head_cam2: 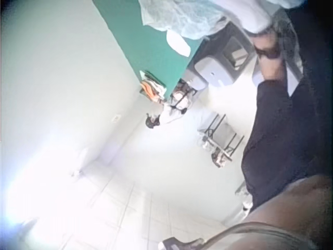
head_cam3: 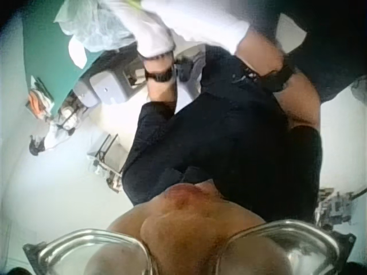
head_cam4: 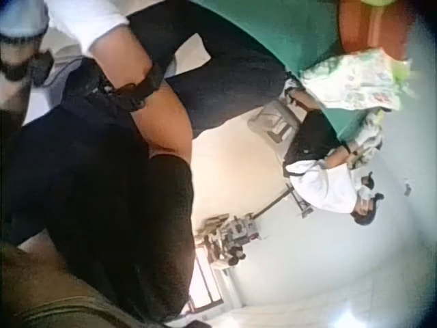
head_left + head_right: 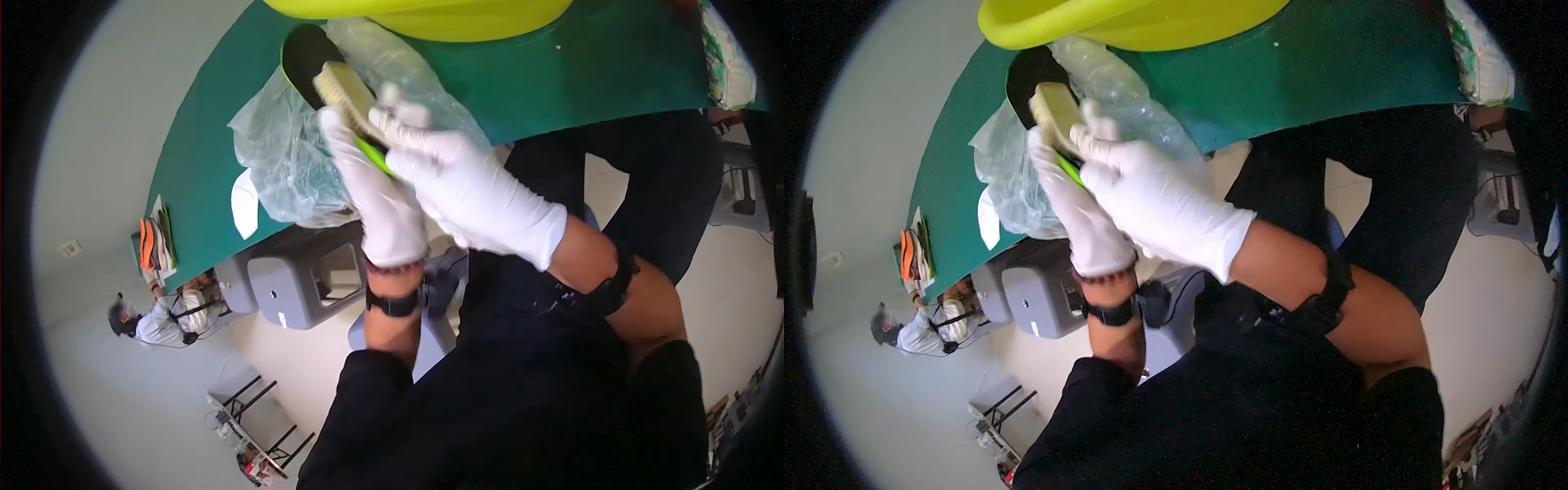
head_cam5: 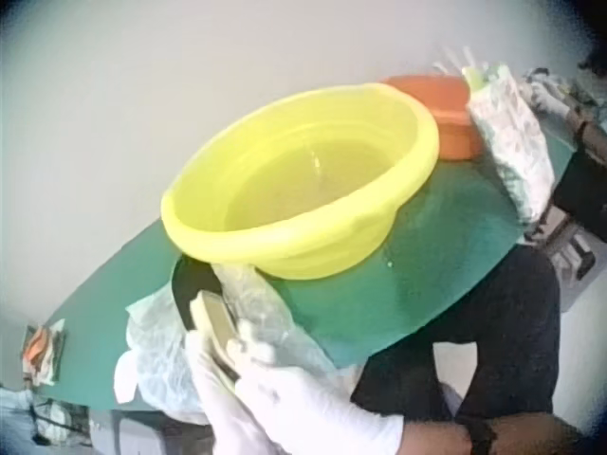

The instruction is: The person cleans a black shoe insole by dipping it in a yellow basin of water, applying powder from a bag, and scrubbing with a brush. They repeatedly rinse and scrub the insole, then inspect it before the clip ends.

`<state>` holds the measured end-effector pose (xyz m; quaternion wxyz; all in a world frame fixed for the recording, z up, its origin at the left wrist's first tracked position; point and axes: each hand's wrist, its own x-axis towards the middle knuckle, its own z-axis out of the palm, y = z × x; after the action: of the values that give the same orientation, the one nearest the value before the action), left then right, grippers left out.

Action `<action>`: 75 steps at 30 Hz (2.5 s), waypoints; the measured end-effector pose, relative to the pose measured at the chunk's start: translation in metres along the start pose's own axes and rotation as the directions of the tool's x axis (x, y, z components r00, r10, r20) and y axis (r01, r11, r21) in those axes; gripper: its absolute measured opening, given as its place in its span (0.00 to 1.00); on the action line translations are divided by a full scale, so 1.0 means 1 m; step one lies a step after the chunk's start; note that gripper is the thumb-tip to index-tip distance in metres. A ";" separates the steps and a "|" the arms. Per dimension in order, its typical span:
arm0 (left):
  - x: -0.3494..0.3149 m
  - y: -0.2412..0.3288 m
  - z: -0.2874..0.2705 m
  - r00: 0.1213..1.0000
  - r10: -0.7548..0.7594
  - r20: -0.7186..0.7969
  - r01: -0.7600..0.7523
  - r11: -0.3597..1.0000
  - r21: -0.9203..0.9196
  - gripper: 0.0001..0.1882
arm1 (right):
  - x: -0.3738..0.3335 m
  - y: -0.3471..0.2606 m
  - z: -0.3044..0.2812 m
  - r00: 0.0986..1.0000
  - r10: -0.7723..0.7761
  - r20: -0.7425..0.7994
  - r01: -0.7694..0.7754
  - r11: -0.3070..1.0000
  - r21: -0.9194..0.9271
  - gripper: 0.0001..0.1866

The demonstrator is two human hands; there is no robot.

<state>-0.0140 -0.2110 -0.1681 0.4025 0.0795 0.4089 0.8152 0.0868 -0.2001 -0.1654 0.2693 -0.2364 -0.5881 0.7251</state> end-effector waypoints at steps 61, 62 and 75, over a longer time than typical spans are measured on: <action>0.028 0.029 -0.059 0.995 -0.078 -0.058 0.072 0.992 -0.101 0.33 | -0.021 0.030 0.021 0.988 -0.112 0.105 0.143 0.921 -0.363 0.20; 0.020 0.026 -0.060 0.943 -0.075 0.323 0.087 0.996 -0.020 0.31 | -0.009 0.018 0.018 0.963 -0.262 0.061 0.268 0.914 -0.305 0.21; 0.021 0.024 -0.058 0.981 -0.063 0.185 0.094 0.983 -0.159 0.24 | -0.016 0.022 0.009 0.986 -0.046 0.163 0.100 0.935 -0.339 0.19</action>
<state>-0.0688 -0.2396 -0.1924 0.4748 0.1024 0.3039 0.8196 0.0903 -0.2206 -0.1849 0.2048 -0.2019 -0.7336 0.6157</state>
